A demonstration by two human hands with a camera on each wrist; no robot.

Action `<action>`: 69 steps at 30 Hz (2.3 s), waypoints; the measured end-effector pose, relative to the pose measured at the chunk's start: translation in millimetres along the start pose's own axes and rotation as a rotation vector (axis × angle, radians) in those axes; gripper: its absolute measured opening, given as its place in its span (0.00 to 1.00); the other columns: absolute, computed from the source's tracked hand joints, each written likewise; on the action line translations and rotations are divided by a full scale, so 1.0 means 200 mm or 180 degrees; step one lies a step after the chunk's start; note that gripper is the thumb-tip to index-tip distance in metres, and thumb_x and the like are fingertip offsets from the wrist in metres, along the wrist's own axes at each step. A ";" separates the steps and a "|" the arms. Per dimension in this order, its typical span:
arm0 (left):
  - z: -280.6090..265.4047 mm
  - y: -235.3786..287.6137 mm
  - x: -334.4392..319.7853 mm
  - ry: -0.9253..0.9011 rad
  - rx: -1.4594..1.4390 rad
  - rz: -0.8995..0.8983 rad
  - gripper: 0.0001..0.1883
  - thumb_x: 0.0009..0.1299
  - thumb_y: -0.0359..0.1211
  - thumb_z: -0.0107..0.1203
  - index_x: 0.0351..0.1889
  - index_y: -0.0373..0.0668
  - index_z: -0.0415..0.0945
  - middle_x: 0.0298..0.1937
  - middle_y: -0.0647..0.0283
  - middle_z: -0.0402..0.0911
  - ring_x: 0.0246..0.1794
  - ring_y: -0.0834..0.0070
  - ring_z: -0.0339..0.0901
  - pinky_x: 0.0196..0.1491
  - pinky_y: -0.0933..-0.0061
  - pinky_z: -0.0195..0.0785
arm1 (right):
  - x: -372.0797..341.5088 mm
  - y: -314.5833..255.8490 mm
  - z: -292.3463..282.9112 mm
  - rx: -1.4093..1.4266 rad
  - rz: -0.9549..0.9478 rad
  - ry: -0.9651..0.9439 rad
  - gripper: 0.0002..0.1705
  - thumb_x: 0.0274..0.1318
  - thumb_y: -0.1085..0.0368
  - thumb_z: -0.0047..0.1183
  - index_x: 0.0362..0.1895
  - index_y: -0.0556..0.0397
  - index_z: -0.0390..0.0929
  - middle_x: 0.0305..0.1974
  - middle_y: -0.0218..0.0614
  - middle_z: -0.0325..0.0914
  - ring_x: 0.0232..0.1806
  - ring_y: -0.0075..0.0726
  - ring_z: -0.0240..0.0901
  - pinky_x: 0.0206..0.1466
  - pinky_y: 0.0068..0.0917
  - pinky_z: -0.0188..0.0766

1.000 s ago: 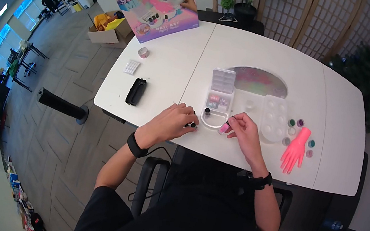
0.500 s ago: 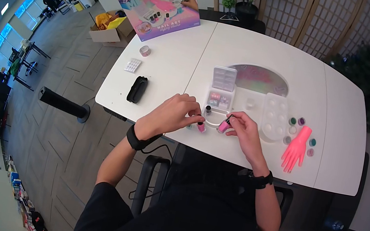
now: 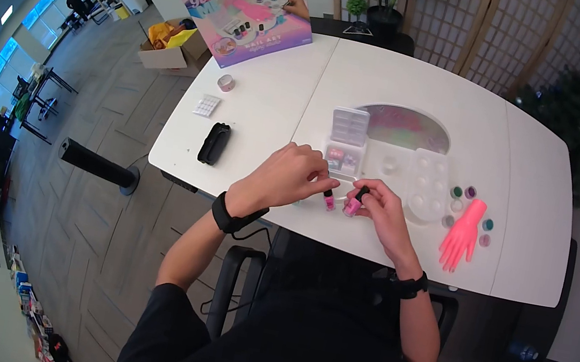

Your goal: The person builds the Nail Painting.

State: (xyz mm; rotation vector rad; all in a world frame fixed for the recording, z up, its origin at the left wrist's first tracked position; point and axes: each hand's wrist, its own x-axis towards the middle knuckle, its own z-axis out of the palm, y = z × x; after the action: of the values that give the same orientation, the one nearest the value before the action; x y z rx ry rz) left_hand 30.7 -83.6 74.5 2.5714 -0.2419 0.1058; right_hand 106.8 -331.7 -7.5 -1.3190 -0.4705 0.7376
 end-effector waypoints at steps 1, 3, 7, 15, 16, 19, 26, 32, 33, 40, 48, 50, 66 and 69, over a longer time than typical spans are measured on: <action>0.01 0.00 0.00 0.0030 0.0006 -0.0020 0.20 0.78 0.46 0.69 0.32 0.37 0.86 0.30 0.54 0.84 0.37 0.54 0.80 0.43 0.55 0.72 | 0.01 0.01 0.01 0.0062 -0.0005 -0.0030 0.18 0.83 0.69 0.46 0.68 0.61 0.78 0.54 0.39 0.86 0.55 0.29 0.84 0.62 0.32 0.83; 0.02 0.00 0.00 0.0079 0.0007 -0.0053 0.20 0.78 0.46 0.69 0.32 0.38 0.86 0.29 0.55 0.83 0.36 0.55 0.80 0.43 0.54 0.72 | 0.02 0.03 0.01 0.0186 -0.0006 -0.0074 0.17 0.82 0.71 0.46 0.67 0.62 0.77 0.54 0.39 0.86 0.55 0.29 0.84 0.63 0.32 0.82; 0.03 -0.02 0.02 0.0110 0.0195 0.0006 0.19 0.77 0.46 0.69 0.31 0.40 0.87 0.29 0.58 0.83 0.37 0.58 0.80 0.46 0.56 0.71 | 0.02 0.06 0.01 -0.0007 -0.0081 -0.0012 0.16 0.81 0.72 0.48 0.66 0.61 0.78 0.54 0.37 0.86 0.55 0.27 0.84 0.65 0.32 0.81; 0.15 -0.04 0.06 0.0354 0.0878 0.0357 0.17 0.75 0.46 0.70 0.32 0.43 0.86 0.32 0.62 0.84 0.40 0.62 0.80 0.52 0.59 0.68 | -0.07 0.03 0.06 -0.1100 -0.0440 0.0160 0.16 0.77 0.76 0.53 0.63 0.60 0.84 0.57 0.40 0.83 0.56 0.35 0.87 0.64 0.35 0.83; 0.17 -0.04 0.07 0.0413 0.0978 0.0435 0.17 0.75 0.46 0.70 0.32 0.43 0.86 0.33 0.63 0.84 0.41 0.62 0.80 0.52 0.59 0.68 | -0.09 0.04 0.07 -0.1247 -0.0574 0.0134 0.16 0.75 0.75 0.55 0.63 0.59 0.84 0.57 0.43 0.84 0.56 0.43 0.87 0.62 0.39 0.83; 0.21 -0.04 0.07 0.0503 0.1238 0.0581 0.18 0.74 0.47 0.71 0.33 0.42 0.86 0.36 0.63 0.84 0.44 0.63 0.80 0.52 0.59 0.68 | -0.14 0.00 0.09 -0.2077 -0.0712 -0.0125 0.17 0.74 0.74 0.56 0.63 0.58 0.84 0.56 0.44 0.85 0.56 0.50 0.87 0.62 0.40 0.81; 0.26 -0.09 0.10 0.0568 0.1443 0.0714 0.17 0.73 0.46 0.71 0.34 0.41 0.85 0.38 0.63 0.83 0.45 0.63 0.78 0.52 0.59 0.67 | -0.10 0.09 0.15 -0.2719 -0.1526 -0.0181 0.15 0.71 0.74 0.58 0.59 0.57 0.88 0.51 0.42 0.86 0.55 0.51 0.80 0.63 0.45 0.79; 0.26 -0.10 0.10 0.0643 0.1478 0.0787 0.17 0.72 0.46 0.72 0.34 0.42 0.85 0.39 0.62 0.83 0.46 0.63 0.77 0.52 0.59 0.67 | -0.07 0.11 0.18 -0.2891 -0.1717 -0.0156 0.15 0.70 0.74 0.58 0.57 0.57 0.88 0.50 0.41 0.85 0.55 0.50 0.80 0.64 0.45 0.78; 0.26 -0.10 0.10 0.0652 0.1492 0.0794 0.17 0.72 0.46 0.72 0.34 0.42 0.85 0.39 0.62 0.83 0.45 0.63 0.77 0.51 0.59 0.67 | -0.06 0.11 0.18 -0.2896 -0.1700 -0.0154 0.15 0.69 0.74 0.59 0.57 0.57 0.88 0.50 0.41 0.85 0.55 0.49 0.80 0.64 0.45 0.78; 0.26 -0.11 0.09 0.0662 0.1450 0.0760 0.18 0.69 0.47 0.73 0.35 0.43 0.85 0.39 0.63 0.82 0.45 0.62 0.77 0.51 0.60 0.67 | -0.05 0.09 0.20 -0.2912 -0.1646 -0.0155 0.16 0.69 0.75 0.60 0.58 0.55 0.90 0.49 0.41 0.83 0.52 0.49 0.81 0.61 0.46 0.79; 0.26 -0.11 0.09 0.0609 0.1455 0.0742 0.19 0.67 0.49 0.74 0.36 0.43 0.85 0.39 0.63 0.82 0.46 0.62 0.77 0.52 0.59 0.67 | -0.05 0.10 0.20 -0.2925 -0.1634 -0.0142 0.18 0.69 0.74 0.61 0.60 0.54 0.89 0.49 0.42 0.82 0.51 0.51 0.81 0.61 0.47 0.80; 0.25 -0.12 0.09 0.0571 0.1430 0.0743 0.19 0.67 0.49 0.74 0.36 0.43 0.85 0.39 0.63 0.83 0.46 0.62 0.77 0.52 0.59 0.68 | -0.04 0.10 0.19 -0.2891 -0.1601 -0.0159 0.18 0.69 0.74 0.61 0.61 0.54 0.88 0.49 0.42 0.83 0.52 0.51 0.81 0.61 0.47 0.80; 0.04 -0.12 -0.32 -0.0068 0.0226 -0.0493 0.13 0.75 0.39 0.71 0.52 0.44 0.85 0.45 0.59 0.84 0.46 0.58 0.84 0.51 0.55 0.78 | -0.12 -0.07 0.15 -0.2654 -0.1344 0.0311 0.19 0.71 0.72 0.64 0.64 0.54 0.85 0.57 0.41 0.80 0.60 0.50 0.81 0.65 0.41 0.79; 0.07 -0.17 -0.34 -0.0199 0.0188 -0.0508 0.12 0.77 0.36 0.69 0.54 0.43 0.85 0.47 0.58 0.85 0.49 0.58 0.86 0.53 0.56 0.80 | -0.12 -0.06 0.15 -0.2608 -0.1392 0.0354 0.18 0.70 0.72 0.64 0.62 0.55 0.85 0.55 0.41 0.81 0.58 0.49 0.82 0.64 0.41 0.79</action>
State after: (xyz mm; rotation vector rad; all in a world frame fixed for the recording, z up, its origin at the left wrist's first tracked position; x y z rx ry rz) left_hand -29.5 -53.3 36.6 2.6442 -0.0567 -0.0271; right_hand 71.5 -328.6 12.0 -1.9073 -0.9952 0.0796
